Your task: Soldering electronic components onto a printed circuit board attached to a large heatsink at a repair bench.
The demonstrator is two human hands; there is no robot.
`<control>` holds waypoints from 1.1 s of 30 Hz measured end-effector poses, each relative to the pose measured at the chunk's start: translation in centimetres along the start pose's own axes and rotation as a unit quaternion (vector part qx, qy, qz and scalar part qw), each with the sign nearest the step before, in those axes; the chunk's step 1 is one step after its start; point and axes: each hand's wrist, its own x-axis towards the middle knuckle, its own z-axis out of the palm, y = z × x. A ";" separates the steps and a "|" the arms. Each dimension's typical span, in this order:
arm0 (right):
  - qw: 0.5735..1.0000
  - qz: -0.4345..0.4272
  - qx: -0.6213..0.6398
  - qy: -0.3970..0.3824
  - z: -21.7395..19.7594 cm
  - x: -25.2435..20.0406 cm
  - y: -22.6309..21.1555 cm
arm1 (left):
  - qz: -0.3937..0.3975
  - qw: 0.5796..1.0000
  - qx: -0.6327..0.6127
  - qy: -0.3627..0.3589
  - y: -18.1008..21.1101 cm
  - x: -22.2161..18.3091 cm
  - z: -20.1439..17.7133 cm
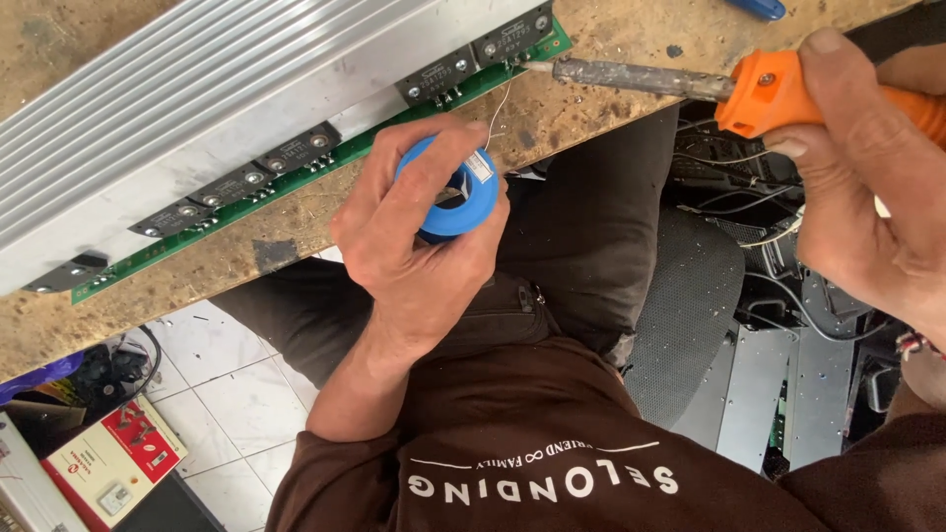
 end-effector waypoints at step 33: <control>0.992 0.077 0.092 0.047 1.2 -2.8 -0.2 | 0.032 0.999 -0.023 -0.026 0.2 -0.5 -2.6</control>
